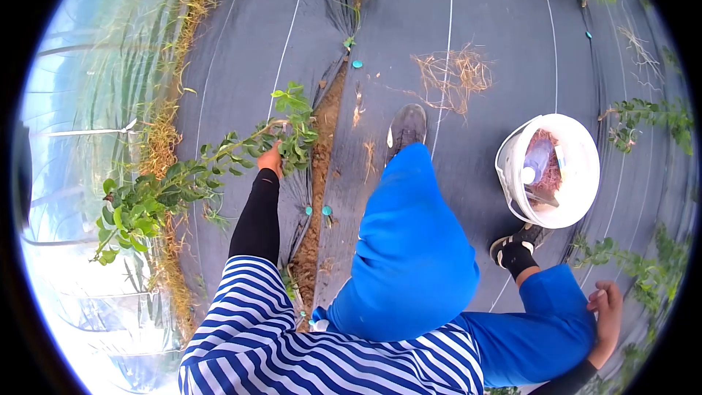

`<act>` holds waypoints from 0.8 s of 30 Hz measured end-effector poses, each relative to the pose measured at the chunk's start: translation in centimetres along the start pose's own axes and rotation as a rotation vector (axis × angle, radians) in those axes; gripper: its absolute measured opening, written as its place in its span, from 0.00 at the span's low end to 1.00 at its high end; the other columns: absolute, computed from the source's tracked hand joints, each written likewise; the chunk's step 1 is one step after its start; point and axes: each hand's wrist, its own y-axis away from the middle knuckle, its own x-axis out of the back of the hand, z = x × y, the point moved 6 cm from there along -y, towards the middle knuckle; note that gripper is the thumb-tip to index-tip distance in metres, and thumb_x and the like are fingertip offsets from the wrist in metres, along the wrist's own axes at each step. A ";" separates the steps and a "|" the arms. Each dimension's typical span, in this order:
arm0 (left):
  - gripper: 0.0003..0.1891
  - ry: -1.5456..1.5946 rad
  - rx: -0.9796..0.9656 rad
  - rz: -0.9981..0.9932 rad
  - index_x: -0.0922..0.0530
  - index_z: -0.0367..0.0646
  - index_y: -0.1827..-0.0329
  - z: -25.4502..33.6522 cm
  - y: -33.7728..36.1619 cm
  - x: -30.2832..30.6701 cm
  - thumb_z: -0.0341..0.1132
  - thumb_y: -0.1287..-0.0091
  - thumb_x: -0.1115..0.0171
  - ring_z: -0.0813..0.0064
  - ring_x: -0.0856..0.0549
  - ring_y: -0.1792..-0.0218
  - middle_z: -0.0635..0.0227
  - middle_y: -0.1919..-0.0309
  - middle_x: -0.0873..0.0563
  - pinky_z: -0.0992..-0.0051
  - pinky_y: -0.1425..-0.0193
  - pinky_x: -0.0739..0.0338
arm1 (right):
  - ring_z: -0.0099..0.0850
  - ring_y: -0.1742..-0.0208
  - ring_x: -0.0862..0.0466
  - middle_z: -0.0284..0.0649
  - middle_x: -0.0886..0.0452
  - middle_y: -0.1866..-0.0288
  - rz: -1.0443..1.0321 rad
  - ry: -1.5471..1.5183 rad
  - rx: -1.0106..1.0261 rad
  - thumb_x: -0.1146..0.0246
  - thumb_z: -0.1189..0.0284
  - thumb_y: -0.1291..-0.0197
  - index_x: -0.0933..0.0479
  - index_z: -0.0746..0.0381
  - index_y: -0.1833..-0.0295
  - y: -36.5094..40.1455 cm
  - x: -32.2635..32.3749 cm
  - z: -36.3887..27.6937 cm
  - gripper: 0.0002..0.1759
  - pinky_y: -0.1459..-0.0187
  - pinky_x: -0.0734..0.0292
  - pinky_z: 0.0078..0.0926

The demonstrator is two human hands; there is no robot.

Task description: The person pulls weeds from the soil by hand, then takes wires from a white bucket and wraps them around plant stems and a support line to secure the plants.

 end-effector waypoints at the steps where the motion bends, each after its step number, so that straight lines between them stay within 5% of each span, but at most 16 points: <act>1: 0.15 0.161 0.022 0.003 0.24 0.50 0.52 -2.0 -1.1 -2.7 0.43 0.39 0.42 0.60 0.17 0.68 0.58 0.72 0.17 0.64 0.65 0.27 | 0.21 0.76 0.25 0.33 0.26 0.73 0.003 -0.010 0.003 0.48 0.64 0.36 0.29 0.62 0.54 -0.1 0.0 0.1 0.13 0.72 0.31 0.17; 3: 0.15 0.321 0.045 0.004 0.25 0.50 0.51 -2.9 -1.6 -3.6 0.39 0.41 0.41 0.59 0.17 0.70 0.58 0.74 0.18 0.63 0.66 0.27 | 0.20 0.75 0.26 0.33 0.27 0.73 -0.006 -0.016 -0.003 0.48 0.64 0.36 0.29 0.64 0.53 -0.1 -0.1 0.1 0.14 0.71 0.32 0.16; 5: 0.23 1.399 0.666 -0.177 0.29 0.51 0.45 -3.9 0.0 -4.8 0.32 0.47 0.40 0.55 0.18 0.69 0.57 0.75 0.19 0.61 0.66 0.27 | 0.19 0.75 0.27 0.32 0.27 0.72 -0.015 -0.020 -0.009 0.47 0.63 0.35 0.29 0.65 0.53 -0.1 0.0 -0.1 0.16 0.71 0.33 0.15; 6: 0.23 1.397 0.668 -0.178 0.29 0.51 0.45 -5.4 -0.3 -6.9 0.32 0.47 0.40 0.55 0.18 0.69 0.57 0.75 0.19 0.61 0.66 0.27 | 0.19 0.75 0.27 0.33 0.27 0.72 -0.014 -0.011 -0.007 0.47 0.62 0.35 0.29 0.65 0.53 -0.1 0.0 -0.2 0.16 0.71 0.33 0.16; 8: 0.17 0.363 -0.239 0.192 0.26 0.47 0.53 -7.3 -2.3 -8.9 0.31 0.47 0.37 0.57 0.20 0.76 0.62 0.78 0.21 0.64 0.71 0.28 | 0.19 0.75 0.27 0.33 0.27 0.73 -0.016 -0.002 -0.003 0.47 0.61 0.36 0.29 0.65 0.53 -0.2 0.0 -0.4 0.17 0.71 0.32 0.16; 11: 0.09 0.810 -0.062 0.014 0.26 0.47 0.66 -9.7 -2.8 -10.4 0.36 0.44 0.35 0.71 0.27 0.83 0.72 0.80 0.26 0.71 0.81 0.34 | 0.20 0.75 0.27 0.33 0.28 0.73 -0.022 0.000 0.005 0.47 0.61 0.36 0.29 0.66 0.53 -0.3 -0.1 -0.6 0.18 0.71 0.32 0.16; 14: 0.17 1.528 0.785 -0.261 0.35 0.49 0.76 -1.3 5.2 0.6 0.47 0.40 0.37 0.85 0.37 0.87 0.78 0.85 0.37 0.82 0.88 0.49 | 0.20 0.75 0.27 0.33 0.28 0.73 -0.008 0.007 0.007 0.46 0.60 0.36 0.29 0.65 0.54 -0.3 -0.1 -1.1 0.18 0.71 0.32 0.16; 17: 0.17 1.664 0.761 -0.275 0.35 0.52 0.75 -2.5 6.6 -0.3 0.49 0.40 0.38 0.86 0.37 0.86 0.81 0.85 0.38 0.84 0.88 0.48 | 0.20 0.75 0.27 0.33 0.28 0.73 -0.008 -0.006 0.005 0.46 0.59 0.36 0.29 0.65 0.54 -0.1 -0.2 -1.2 0.19 0.72 0.32 0.16; 24: 0.09 2.256 0.440 -0.236 0.24 0.49 0.58 -1.6 13.0 1.8 0.41 0.37 0.42 0.84 0.24 0.72 0.75 0.67 0.20 0.85 0.75 0.32 | 0.21 0.76 0.26 0.33 0.27 0.74 -0.002 0.001 0.029 0.46 0.57 0.37 0.29 0.65 0.55 -0.2 -0.1 -1.4 0.19 0.72 0.34 0.16</act>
